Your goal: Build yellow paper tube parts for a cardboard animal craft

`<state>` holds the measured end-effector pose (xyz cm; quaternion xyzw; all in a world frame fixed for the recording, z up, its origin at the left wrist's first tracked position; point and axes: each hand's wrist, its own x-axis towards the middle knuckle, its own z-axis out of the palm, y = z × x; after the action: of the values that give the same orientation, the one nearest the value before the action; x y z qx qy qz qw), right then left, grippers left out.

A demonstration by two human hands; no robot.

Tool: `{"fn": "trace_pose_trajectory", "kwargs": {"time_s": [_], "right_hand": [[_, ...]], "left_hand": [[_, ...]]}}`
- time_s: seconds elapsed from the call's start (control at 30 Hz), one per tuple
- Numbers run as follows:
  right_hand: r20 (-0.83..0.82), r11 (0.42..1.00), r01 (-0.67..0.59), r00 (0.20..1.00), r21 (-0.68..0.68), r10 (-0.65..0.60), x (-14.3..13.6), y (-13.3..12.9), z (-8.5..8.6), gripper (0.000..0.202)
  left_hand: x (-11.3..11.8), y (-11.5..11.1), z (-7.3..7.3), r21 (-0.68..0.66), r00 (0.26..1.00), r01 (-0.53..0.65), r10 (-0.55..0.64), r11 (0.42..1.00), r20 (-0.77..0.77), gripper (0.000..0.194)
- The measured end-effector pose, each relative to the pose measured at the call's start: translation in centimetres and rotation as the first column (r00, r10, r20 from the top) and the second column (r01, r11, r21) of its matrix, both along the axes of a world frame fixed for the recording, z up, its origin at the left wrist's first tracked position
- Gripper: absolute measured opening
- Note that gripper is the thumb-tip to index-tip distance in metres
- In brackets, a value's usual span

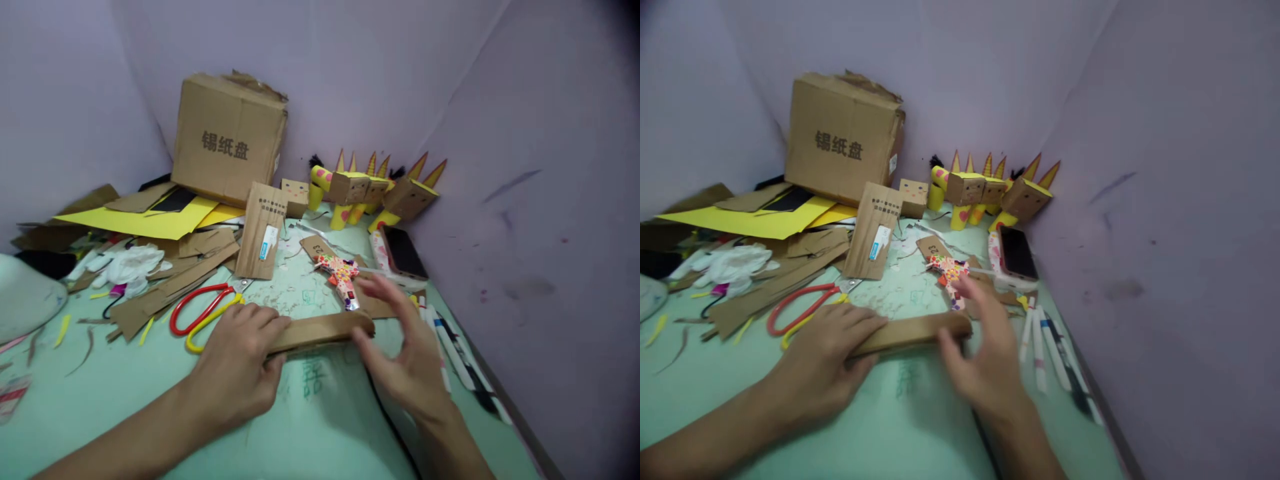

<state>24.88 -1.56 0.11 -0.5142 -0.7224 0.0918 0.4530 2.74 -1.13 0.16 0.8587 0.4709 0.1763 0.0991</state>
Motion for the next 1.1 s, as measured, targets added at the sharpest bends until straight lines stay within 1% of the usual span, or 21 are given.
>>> {"fn": "trace_pose_trajectory", "kwargs": {"time_s": [0.03,0.07,0.1,0.13,0.2,0.23,0.3,0.37,0.47,0.53,0.63,0.73,0.8,0.83,0.9,0.97,1.03,1.1], "right_hand": [[-0.137,0.993,0.12,0.983,-0.017,-0.121,0.9,0.0,0.0,0.053],[-0.253,0.975,0.212,0.941,-0.07,-0.223,1.8,-0.1,-0.1,0.049],[-0.334,0.955,0.258,0.896,-0.147,-0.294,2.6,-0.1,-0.4,0.047],[-0.378,0.935,0.262,0.862,-0.237,-0.337,3.2,-0.2,-0.7,0.048],[-0.391,0.894,0.179,0.851,-0.412,-0.351,3.9,-0.3,-1.4,0.055],[-0.385,0.872,0.129,0.86,-0.472,-0.335,3.9,-0.4,-1.7,0.059],[-0.381,0.847,0.056,0.876,-0.528,-0.295,3.6,-0.4,-2.3,0.065],[-0.401,0.839,0.0,0.878,-0.544,-0.26,2.9,-0.5,-2.6,0.07],[-0.453,0.821,-0.077,0.861,-0.566,-0.232,2.1,-0.6,-2.7,0.073],[-0.466,0.819,-0.094,0.856,-0.566,-0.224,1.7,-0.8,-2.6,0.074],[-0.473,0.844,-0.085,0.856,-0.53,-0.211,1.3,-0.9,-2.4,0.077],[-0.516,0.875,-0.096,0.836,-0.474,-0.188,0.8,-0.9,-2.3,0.082],[-0.578,0.877,-0.145,0.798,-0.458,-0.17,0.5,-0.8,-2.2,0.084],[-0.622,0.872,-0.185,0.766,-0.453,-0.161,0.3,-0.8,-2.2,0.086],[-0.719,0.864,-0.275,0.682,-0.422,-0.135,-0.1,-0.7,-2.1,0.086],[-0.791,0.865,-0.34,0.603,-0.368,-0.099,-0.5,-0.8,-1.9,0.081],[-0.815,0.867,-0.364,0.574,-0.34,-0.079,-0.8,-1.0,-1.8,0.075],[-0.803,0.871,-0.346,0.589,-0.349,-0.088,-0.9,-1.1,-1.8,0.071]], "left_hand": [[-0.1,0.2,-0.1,-0.004,1.0,-0.012,0.012,1.0,0.002,0.035],[-0.2,0.4,-0.1,-0.011,1.0,-0.019,0.019,1.0,0.003,0.035],[-0.3,0.5,-0.1,-0.017,1.0,-0.022,0.022,1.0,0.002,0.035],[-0.3,0.7,-0.2,-0.02,1.0,-0.02,0.02,1.0,0.001,0.034],[-0.5,0.9,-0.3,-0.013,1.0,-0.014,0.014,1.0,-0.002,0.034],[-0.6,1.0,-0.4,-0.001,1.0,-0.011,0.011,1.0,-0.001,0.034],[-0.8,1.1,-0.6,0.029,1.0,-0.004,0.004,1.0,0.005,0.034],[-1.0,1.3,-1.0,0.057,1.0,0.007,-0.008,0.998,0.014,0.034],[-1.4,1.4,-1.4,0.097,0.999,0.022,-0.025,0.995,0.027,0.034],[-1.5,1.5,-1.5,0.118,0.999,0.031,-0.036,0.992,0.035,0.034],[-1.7,1.6,-1.5,0.127,0.998,0.035,-0.041,0.991,0.042,0.034],[-1.6,1.5,-1.5,0.133,0.997,0.044,-0.053,0.99,0.063,0.035],[-1.4,1.4,-1.5,0.146,0.994,0.04,-0.055,0.988,0.1,0.035],[-1.3,1.3,-1.5,0.154,0.991,0.031,-0.05,0.988,0.124,0.034],[-1.2,1.2,-1.4,0.167,0.984,0.011,-0.04,0.986,0.171,0.032],[-1.1,1.0,-1.2,0.177,0.98,0.017,-0.052,0.984,0.194,0.032],[-1.0,0.9,-1.0,0.184,0.978,0.036,-0.072,0.982,0.195,0.032],[-0.8,0.8,-1.0,0.184,0.977,0.047,-0.083,0.982,0.194,0.031]]}}
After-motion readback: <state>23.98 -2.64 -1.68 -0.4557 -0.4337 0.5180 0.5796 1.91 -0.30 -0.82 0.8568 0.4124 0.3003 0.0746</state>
